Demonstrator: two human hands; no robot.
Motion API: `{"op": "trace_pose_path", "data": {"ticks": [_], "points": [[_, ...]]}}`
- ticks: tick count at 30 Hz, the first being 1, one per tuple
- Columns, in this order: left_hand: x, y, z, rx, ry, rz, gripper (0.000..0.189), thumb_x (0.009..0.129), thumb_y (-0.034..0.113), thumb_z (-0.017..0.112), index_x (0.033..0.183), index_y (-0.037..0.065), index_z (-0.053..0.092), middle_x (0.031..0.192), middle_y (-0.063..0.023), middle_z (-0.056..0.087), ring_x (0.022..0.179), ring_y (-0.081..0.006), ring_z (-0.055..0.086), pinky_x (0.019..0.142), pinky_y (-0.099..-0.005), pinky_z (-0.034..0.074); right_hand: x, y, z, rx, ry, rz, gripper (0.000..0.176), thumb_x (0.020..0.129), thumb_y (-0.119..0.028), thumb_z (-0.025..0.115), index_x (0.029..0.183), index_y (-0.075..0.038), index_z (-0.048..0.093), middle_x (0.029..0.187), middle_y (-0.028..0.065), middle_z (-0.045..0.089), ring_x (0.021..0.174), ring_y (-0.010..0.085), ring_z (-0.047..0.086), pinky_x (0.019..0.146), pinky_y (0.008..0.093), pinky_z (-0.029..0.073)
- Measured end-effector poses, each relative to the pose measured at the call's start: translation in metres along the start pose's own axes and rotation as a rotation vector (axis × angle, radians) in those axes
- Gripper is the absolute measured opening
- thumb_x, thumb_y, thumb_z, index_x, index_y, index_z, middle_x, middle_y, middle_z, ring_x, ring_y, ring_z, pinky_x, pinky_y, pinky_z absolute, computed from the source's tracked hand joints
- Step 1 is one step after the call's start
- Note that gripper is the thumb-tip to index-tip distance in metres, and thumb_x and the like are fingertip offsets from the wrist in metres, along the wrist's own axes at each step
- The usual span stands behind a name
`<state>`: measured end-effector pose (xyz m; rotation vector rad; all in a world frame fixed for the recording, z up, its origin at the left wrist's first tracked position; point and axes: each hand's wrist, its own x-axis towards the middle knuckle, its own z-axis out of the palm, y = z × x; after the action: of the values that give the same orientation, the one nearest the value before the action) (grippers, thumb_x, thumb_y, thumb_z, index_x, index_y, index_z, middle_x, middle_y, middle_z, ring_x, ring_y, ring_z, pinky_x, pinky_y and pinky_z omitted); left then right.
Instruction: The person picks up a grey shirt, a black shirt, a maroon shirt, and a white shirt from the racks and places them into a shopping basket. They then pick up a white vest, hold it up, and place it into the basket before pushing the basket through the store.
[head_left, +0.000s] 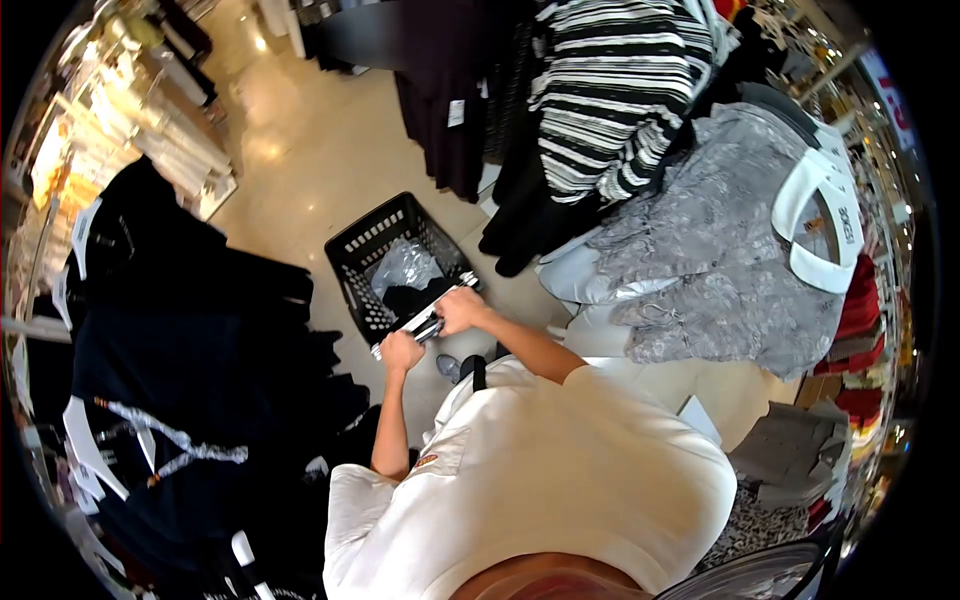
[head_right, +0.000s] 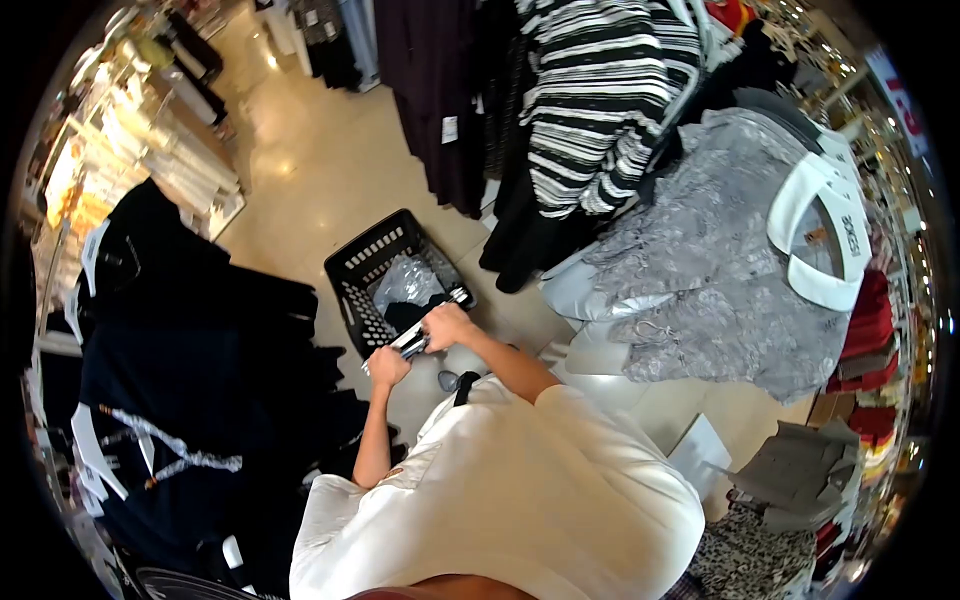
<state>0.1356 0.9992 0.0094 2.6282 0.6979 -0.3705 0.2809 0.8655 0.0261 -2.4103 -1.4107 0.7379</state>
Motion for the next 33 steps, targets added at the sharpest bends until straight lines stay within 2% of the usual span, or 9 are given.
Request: {"op": "trace_pose_path", "data": {"ticks": [5,10,14,18,21,22,27,31,33], "points": [[0.003,-0.007,-0.004,-0.069,-0.005,-0.062,0.025,0.063,0.027,0.066,0.075,0.006,0.070,0.077,-0.0209,0.065,0.076,-0.0376,0.064,0.074,-0.0433,0.052,0.002,-0.004,-0.001,-0.013,-0.005,-0.046,0.038,0.053,-0.040,0.073,0.077,-0.011,0.070,0.072,0.0124,0.066,0.072,0.0300,0.065,0.068,0.0415,0.051],[0.002,-0.006,-0.006,-0.107,-0.004,-0.030,0.034,0.061,0.033,0.075,0.085,0.009,0.072,0.078,-0.0190,0.066,0.077,-0.0355,0.065,0.073,-0.0419,0.051,-0.010,0.012,0.013,0.061,0.141,-0.049,0.037,0.057,-0.037,0.074,0.080,-0.008,0.068,0.081,0.0129,0.064,0.084,0.0295,0.061,0.075,0.0404,0.046],[-0.001,-0.001,-0.010,-0.187,-0.053,-0.044,0.037,0.061,0.033,0.077,0.087,0.008,0.070,0.076,-0.0181,0.066,0.076,-0.0351,0.065,0.071,-0.0412,0.051,-0.024,0.048,0.019,0.427,0.167,-0.143,0.036,0.062,-0.025,0.073,0.090,-0.003,0.063,0.088,0.0156,0.061,0.087,0.0331,0.059,0.078,0.0414,0.046],[-0.004,0.002,-0.014,-0.178,-0.069,-0.057,0.042,0.058,0.024,0.080,0.092,0.003,0.067,0.079,-0.0185,0.067,0.076,-0.0321,0.066,0.070,-0.0371,0.051,-0.052,0.063,0.004,0.530,0.188,-0.056,0.040,0.070,-0.024,0.068,0.102,-0.003,0.058,0.103,0.0154,0.058,0.101,0.0313,0.054,0.087,0.0398,0.043],[0.015,-0.023,0.010,-0.257,-0.081,0.050,0.047,0.055,0.021,0.082,0.094,0.000,0.066,0.081,-0.0163,0.068,0.075,-0.0240,0.067,0.069,-0.0328,0.051,-0.080,0.083,-0.005,0.701,0.281,0.036,0.033,0.076,-0.022,0.067,0.100,-0.001,0.060,0.092,0.0136,0.065,0.084,0.0242,0.063,0.076,0.0345,0.050],[0.013,-0.012,-0.005,-0.266,-0.129,0.062,0.045,0.058,0.023,0.082,0.096,0.003,0.066,0.087,-0.0171,0.068,0.082,-0.0280,0.067,0.074,-0.0359,0.051,-0.090,0.090,-0.007,0.783,0.259,0.086,0.029,0.077,-0.021,0.067,0.098,0.000,0.061,0.087,0.0128,0.067,0.078,0.0218,0.065,0.072,0.0326,0.052],[0.014,0.038,-0.055,-0.135,-0.320,0.047,0.047,0.062,0.027,0.080,0.098,0.002,0.066,0.088,-0.0174,0.068,0.085,-0.0273,0.067,0.074,-0.0356,0.051,-0.154,0.124,-0.010,0.883,0.495,0.280,0.019,0.082,-0.015,0.063,0.096,-0.001,0.063,0.084,0.0094,0.069,0.077,0.0150,0.065,0.072,0.0282,0.052],[0.030,0.088,-0.070,-0.225,-0.141,0.221,0.037,0.072,0.025,0.072,0.099,0.001,0.066,0.085,-0.0190,0.067,0.083,-0.0319,0.066,0.074,-0.0371,0.052,-0.200,0.146,-0.024,0.873,0.710,0.449,0.018,0.084,-0.014,0.062,0.096,-0.001,0.064,0.081,0.0078,0.068,0.073,0.0113,0.063,0.066,0.0264,0.050],[0.035,0.130,-0.082,-0.246,-0.119,0.311,0.032,0.076,0.021,0.069,0.099,0.000,0.065,0.083,-0.0177,0.068,0.079,-0.0277,0.067,0.072,-0.0347,0.052,-0.221,0.154,-0.036,0.863,0.804,0.526,0.018,0.085,-0.015,0.061,0.096,-0.002,0.064,0.078,0.0067,0.067,0.069,0.0103,0.061,0.064,0.0259,0.049]]}}
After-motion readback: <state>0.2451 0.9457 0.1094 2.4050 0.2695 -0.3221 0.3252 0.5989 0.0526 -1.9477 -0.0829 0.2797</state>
